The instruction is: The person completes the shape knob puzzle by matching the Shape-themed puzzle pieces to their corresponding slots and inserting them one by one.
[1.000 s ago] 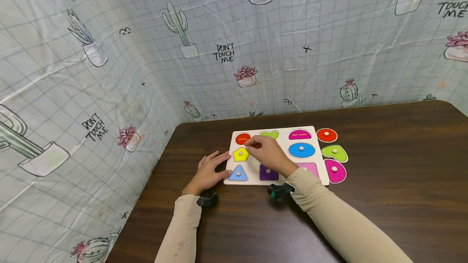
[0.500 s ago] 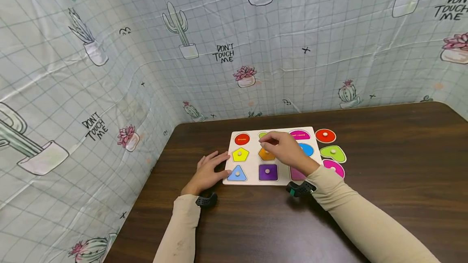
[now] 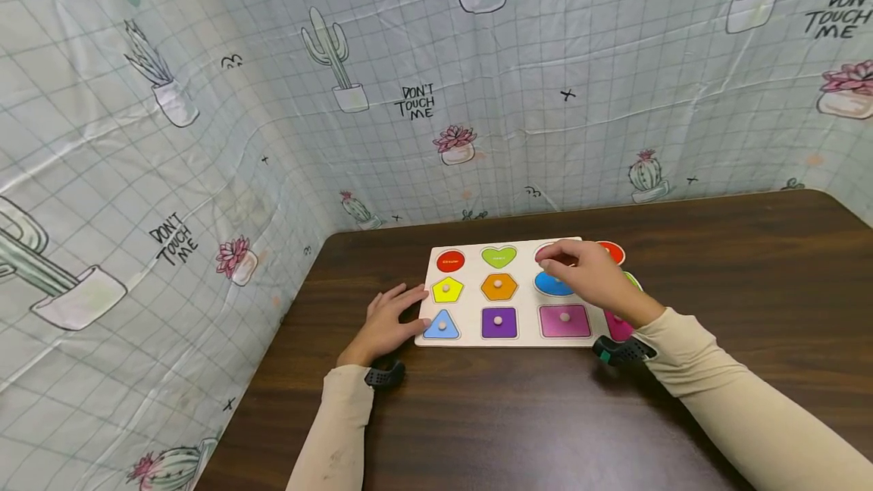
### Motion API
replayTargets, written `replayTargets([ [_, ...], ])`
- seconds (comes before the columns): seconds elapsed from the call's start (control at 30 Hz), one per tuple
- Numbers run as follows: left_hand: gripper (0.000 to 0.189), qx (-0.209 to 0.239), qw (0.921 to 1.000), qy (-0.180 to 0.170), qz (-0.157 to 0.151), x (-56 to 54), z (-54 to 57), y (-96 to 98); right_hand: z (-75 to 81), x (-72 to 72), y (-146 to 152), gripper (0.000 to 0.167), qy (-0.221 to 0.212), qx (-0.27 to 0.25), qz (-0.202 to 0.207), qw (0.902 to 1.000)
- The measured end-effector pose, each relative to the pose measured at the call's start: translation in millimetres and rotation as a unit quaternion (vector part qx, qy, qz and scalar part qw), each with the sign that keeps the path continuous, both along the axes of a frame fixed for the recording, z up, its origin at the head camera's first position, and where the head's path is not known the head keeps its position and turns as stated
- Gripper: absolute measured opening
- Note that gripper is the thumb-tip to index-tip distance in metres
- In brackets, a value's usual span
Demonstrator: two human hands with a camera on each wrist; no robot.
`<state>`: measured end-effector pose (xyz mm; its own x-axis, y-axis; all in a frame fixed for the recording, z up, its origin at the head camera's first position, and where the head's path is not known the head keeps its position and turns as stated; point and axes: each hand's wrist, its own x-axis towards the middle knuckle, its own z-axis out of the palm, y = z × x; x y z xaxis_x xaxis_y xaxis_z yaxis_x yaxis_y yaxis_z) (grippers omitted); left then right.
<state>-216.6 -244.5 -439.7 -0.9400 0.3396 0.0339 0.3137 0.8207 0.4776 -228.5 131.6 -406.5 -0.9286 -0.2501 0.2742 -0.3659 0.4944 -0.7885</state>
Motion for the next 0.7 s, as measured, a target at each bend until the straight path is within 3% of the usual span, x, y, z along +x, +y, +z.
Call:
replayTargets([
  [0.33,0.057,-0.006,1.0000,0.001,0.003,-0.1,0.0,1.3,-2.0,18.5,49.5,0.025,0.002,0.021,-0.030,0.9993],
  [0.7,0.059,0.003,1.0000,-0.004,0.007,2.3,-1.8,1.3,-5.9,21.6,73.4,0.029,-0.028,0.028,-0.025,0.9989],
])
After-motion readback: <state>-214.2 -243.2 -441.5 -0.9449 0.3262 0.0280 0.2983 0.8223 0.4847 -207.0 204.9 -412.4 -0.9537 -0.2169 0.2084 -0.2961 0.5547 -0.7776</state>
